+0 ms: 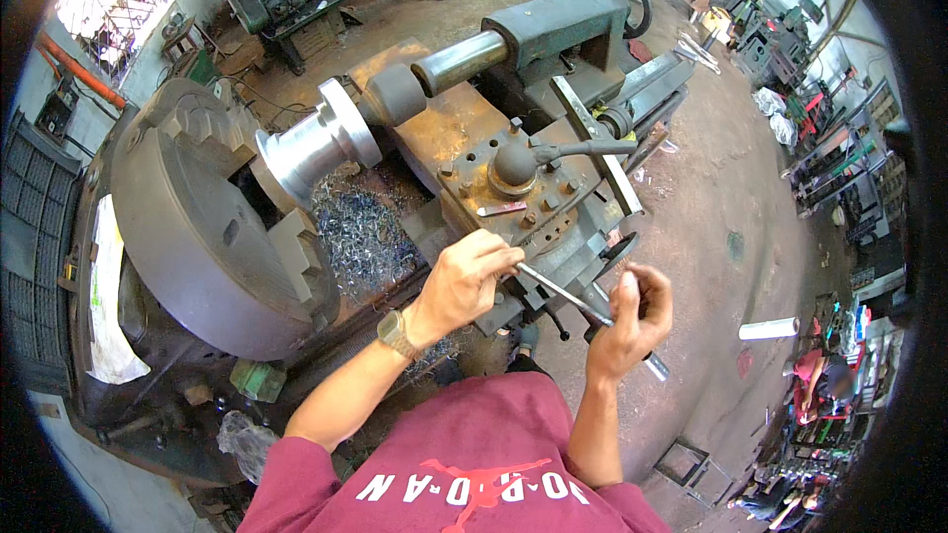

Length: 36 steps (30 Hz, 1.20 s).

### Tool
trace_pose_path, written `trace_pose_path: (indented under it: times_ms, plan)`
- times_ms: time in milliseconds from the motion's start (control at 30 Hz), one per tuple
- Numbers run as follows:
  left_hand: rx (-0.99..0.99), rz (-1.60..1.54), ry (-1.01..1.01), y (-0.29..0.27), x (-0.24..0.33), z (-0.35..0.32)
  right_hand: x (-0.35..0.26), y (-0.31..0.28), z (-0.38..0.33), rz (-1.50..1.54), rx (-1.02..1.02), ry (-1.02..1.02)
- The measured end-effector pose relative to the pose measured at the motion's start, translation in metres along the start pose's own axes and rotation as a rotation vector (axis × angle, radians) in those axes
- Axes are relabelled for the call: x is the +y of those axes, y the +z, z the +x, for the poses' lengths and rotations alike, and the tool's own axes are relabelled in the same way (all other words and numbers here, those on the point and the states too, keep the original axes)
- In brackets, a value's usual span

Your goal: The person holds a small metal rod and repeatedly rubs its surface with a small abrasive tool. The person continues this repetitive rubbing motion on the same rod throughout the clip.

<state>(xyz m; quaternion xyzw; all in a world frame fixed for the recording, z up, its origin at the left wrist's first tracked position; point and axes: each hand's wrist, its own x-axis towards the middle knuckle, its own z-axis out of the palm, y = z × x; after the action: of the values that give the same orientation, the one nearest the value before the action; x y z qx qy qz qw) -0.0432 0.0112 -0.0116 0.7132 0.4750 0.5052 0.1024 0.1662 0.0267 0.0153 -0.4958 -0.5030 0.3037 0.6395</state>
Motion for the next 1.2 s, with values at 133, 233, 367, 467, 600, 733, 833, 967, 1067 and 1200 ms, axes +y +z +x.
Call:
trace_pose_path:
  times_ms: [133,233,367,467,600,733,833,967,1067,1200]
  plan:
    - [0.023,0.014,-0.041,0.006,0.003,0.001,0.023,0.014,0.034,0.178,0.073,0.083]
    - [0.037,-0.027,-0.085,0.008,0.004,0.001,0.032,0.022,0.043,0.229,0.133,0.015]
    - [0.060,-0.035,-0.135,0.010,0.006,0.001,0.051,0.054,0.085,0.361,0.134,0.109]
    - [0.115,-0.007,-0.200,0.014,0.008,-0.001,0.073,0.102,0.119,0.421,0.119,0.019]
    - [0.184,0.001,-0.301,0.022,0.016,-0.003,0.082,0.127,0.125,0.407,0.227,0.007]
    - [0.229,0.022,-0.331,0.027,0.020,-0.002,0.084,0.135,0.121,0.095,0.212,-0.138]
    - [0.254,0.053,-0.300,0.028,0.022,0.001,0.080,0.136,0.123,0.117,0.174,-0.131]
    - [0.178,0.072,-0.264,0.017,0.029,0.008,0.061,0.116,0.121,0.235,0.073,-0.029]
    - [0.138,-0.020,-0.204,0.004,0.033,0.013,0.037,0.073,0.113,0.416,-0.135,-0.026]
    - [0.038,-0.164,-0.255,-0.005,0.019,0.014,0.004,0.021,0.087,0.132,-0.437,0.080]
